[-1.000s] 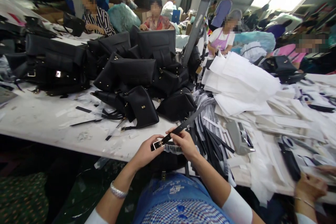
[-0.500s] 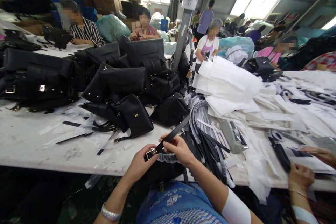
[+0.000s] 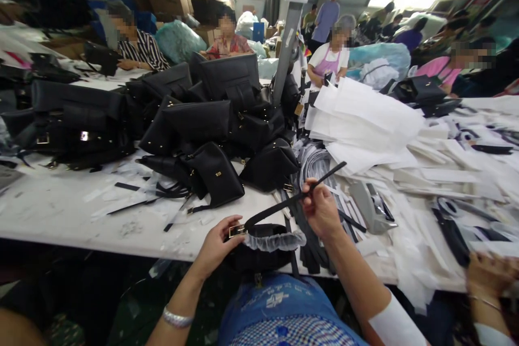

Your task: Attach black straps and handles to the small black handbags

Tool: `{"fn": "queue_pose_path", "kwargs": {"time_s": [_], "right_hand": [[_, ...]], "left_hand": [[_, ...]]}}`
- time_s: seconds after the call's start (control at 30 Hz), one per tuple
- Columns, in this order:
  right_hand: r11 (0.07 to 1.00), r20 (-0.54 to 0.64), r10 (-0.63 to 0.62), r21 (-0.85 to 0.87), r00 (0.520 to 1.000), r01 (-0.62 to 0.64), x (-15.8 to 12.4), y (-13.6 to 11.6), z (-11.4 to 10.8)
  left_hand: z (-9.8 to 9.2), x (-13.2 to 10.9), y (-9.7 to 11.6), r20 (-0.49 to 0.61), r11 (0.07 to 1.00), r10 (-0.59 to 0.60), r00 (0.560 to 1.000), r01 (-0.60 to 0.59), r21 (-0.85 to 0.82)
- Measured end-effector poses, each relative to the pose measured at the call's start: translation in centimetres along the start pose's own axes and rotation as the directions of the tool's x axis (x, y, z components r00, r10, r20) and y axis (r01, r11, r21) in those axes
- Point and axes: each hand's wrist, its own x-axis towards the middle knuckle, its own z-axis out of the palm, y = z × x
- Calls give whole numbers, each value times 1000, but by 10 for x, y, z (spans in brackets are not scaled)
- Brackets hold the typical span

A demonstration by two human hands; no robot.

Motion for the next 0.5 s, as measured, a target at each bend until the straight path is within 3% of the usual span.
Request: {"fn": "queue_pose_path", "kwargs": {"time_s": [0.07, 0.13, 0.2, 0.3, 0.4, 0.5], "right_hand": [[984, 75, -2, -179, 997, 15, -2, -10, -2], [900, 213, 34, -431, 976, 63, -7, -18, 2], [758, 350, 103, -634, 931, 154, -13, -21, 9], [610, 497, 242, -746, 833, 267, -20, -14, 24], [528, 513, 373, -802, 773, 278, -22, 5, 34], [448, 459, 434, -857, 775, 256, -21, 22, 41]], "left_hand": [[-2, -2, -2, -45, 996, -34, 998, 30, -87], [-2, -4, -2, -79, 994, -35, 996, 27, -106], [-1, -5, -2, -86, 995, -21, 996, 12, -94], [2, -5, -4, -112, 998, 24, 993, -29, -47], [4, -5, -5, -123, 999, 37, 992, -40, -21], [6, -6, -5, -110, 999, 11, 994, -14, -31]]}}
